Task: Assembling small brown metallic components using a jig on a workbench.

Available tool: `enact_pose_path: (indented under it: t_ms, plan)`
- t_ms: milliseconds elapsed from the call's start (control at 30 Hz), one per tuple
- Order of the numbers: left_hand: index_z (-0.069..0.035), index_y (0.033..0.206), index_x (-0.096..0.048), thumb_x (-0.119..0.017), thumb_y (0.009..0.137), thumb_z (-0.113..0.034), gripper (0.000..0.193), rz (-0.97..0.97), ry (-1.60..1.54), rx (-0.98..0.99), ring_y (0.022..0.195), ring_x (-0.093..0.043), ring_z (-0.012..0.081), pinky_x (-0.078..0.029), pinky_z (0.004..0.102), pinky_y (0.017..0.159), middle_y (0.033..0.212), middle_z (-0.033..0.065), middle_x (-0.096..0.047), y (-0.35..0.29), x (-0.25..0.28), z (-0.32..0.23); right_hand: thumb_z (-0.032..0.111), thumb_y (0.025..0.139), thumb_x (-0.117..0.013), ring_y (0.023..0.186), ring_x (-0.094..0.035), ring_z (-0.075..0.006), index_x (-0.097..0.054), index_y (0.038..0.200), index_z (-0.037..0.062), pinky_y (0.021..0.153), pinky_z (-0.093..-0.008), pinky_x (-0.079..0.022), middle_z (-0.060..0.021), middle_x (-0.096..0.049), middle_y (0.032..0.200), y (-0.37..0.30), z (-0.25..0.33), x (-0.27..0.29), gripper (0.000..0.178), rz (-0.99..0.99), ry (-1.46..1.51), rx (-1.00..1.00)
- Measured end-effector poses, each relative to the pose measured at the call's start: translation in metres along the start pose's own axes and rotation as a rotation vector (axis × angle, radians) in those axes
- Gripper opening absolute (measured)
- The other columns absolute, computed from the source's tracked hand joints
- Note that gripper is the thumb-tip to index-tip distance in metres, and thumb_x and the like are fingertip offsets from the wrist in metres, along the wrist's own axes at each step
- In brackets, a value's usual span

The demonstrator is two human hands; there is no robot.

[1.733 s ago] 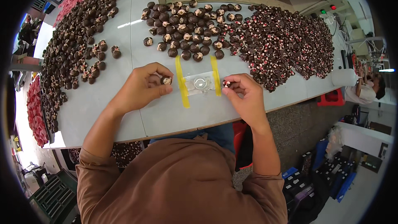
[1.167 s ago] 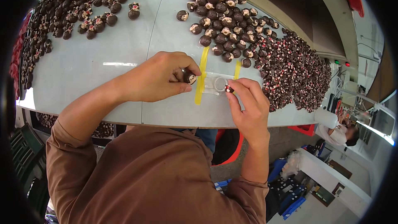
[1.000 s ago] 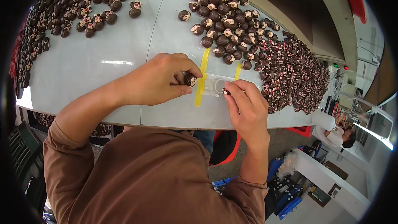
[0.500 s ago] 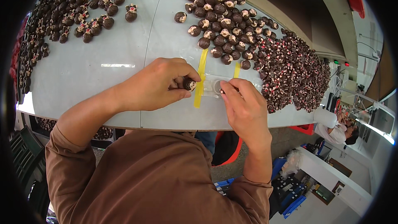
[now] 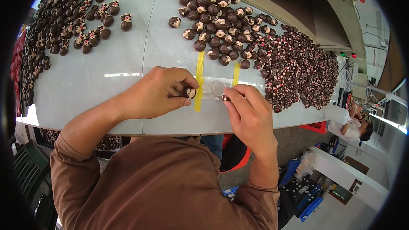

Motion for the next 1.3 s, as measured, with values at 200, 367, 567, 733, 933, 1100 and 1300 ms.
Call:
enact_pose_path:
  t_ms: [200,367,567,733,933,1100,1300]
  plan:
    - [0.004,0.121,-0.065,-0.079,0.092,0.003,0.033,0.057,-0.235,0.134,0.102,-0.075,0.0173,-0.063,0.0315,0.09,0.109,0.0125,-0.076,-0.001,-0.008,0.009,-0.005,0.08,-0.082,0.094,-0.071,-0.0228,-0.075,0.109,-0.0013,0.074,-0.0302,-0.055,-0.0163,-0.074,0.111,-0.01,0.011,-0.004,0.03,-0.166,0.317,-0.035]
    - [0.005,0.121,-0.068,-0.082,0.09,0.0,0.034,0.143,-0.244,0.146,0.1,-0.074,0.015,-0.063,0.0305,0.09,0.109,0.0106,-0.075,0.0,-0.013,0.007,-0.005,0.077,-0.085,0.095,-0.075,-0.0307,-0.075,0.109,0.0009,0.08,-0.0372,-0.061,-0.0151,-0.075,0.108,-0.015,0.016,-0.02,0.034,-0.263,0.443,-0.069]
    - [0.005,0.118,-0.072,-0.086,0.087,-0.009,0.036,0.109,-0.207,0.084,0.09,-0.075,0.0186,-0.062,0.0329,0.083,0.097,0.0147,-0.078,0.0,-0.014,0.012,-0.005,0.076,-0.086,0.093,-0.074,-0.0298,-0.075,0.107,0.001,0.079,-0.0374,-0.06,-0.014,-0.075,0.106,-0.011,0.02,-0.025,0.033,-0.27,0.392,-0.006]
    - [0.005,0.119,-0.07,-0.085,0.089,-0.003,0.035,0.147,-0.168,0.141,0.095,-0.072,0.0128,-0.063,0.0294,0.087,0.104,0.01,-0.076,0.0,-0.014,0.008,-0.005,0.075,-0.086,0.091,-0.073,-0.03,-0.075,0.106,0.0009,0.077,-0.0376,-0.06,-0.013,-0.075,0.105,-0.007,0.023,-0.025,0.033,-0.267,0.358,0.03]
    - [0.004,0.122,-0.069,-0.086,0.087,-0.002,0.039,0.131,-0.173,0.128,0.094,-0.072,0.0133,-0.063,0.0293,0.087,0.105,0.0108,-0.076,0.0,-0.014,0.011,-0.004,0.075,-0.086,0.089,-0.072,-0.0302,-0.075,0.105,0.0011,0.074,-0.0383,-0.059,-0.0119,-0.074,0.104,-0.006,0.027,-0.023,0.032,-0.242,0.327,0.04]
    - [0.001,0.13,-0.067,-0.089,0.084,-0.001,0.051,0.095,-0.133,0.059,0.089,-0.071,0.0135,-0.062,0.0288,0.082,0.104,0.0107,-0.074,-0.002,-0.014,0.003,-0.002,0.077,-0.086,0.089,-0.073,-0.0303,-0.074,0.106,0.0013,0.073,-0.0389,-0.059,-0.0124,-0.074,0.104,-0.008,0.021,-0.027,0.032,-0.199,0.332,0.018]
    - [-0.008,0.133,-0.069,-0.091,0.08,-0.003,0.057,0.082,0.118,-0.151,0.077,-0.067,0.0169,-0.058,0.0337,0.073,0.097,0.0075,-0.065,-0.003,-0.014,-0.013,0.002,0.079,-0.089,0.084,-0.076,-0.0279,-0.072,0.108,0.0011,0.073,-0.0352,-0.061,-0.0138,-0.076,0.1,-0.015,0.013,-0.034,0.033,-0.178,0.522,-0.106]
Point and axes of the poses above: each hand's wrist, its own y-axis towards the middle knuckle, its own x-axis out of the back of the hand, z = x × y, the point moved 7 cm from there along y, towards the middle knuckle
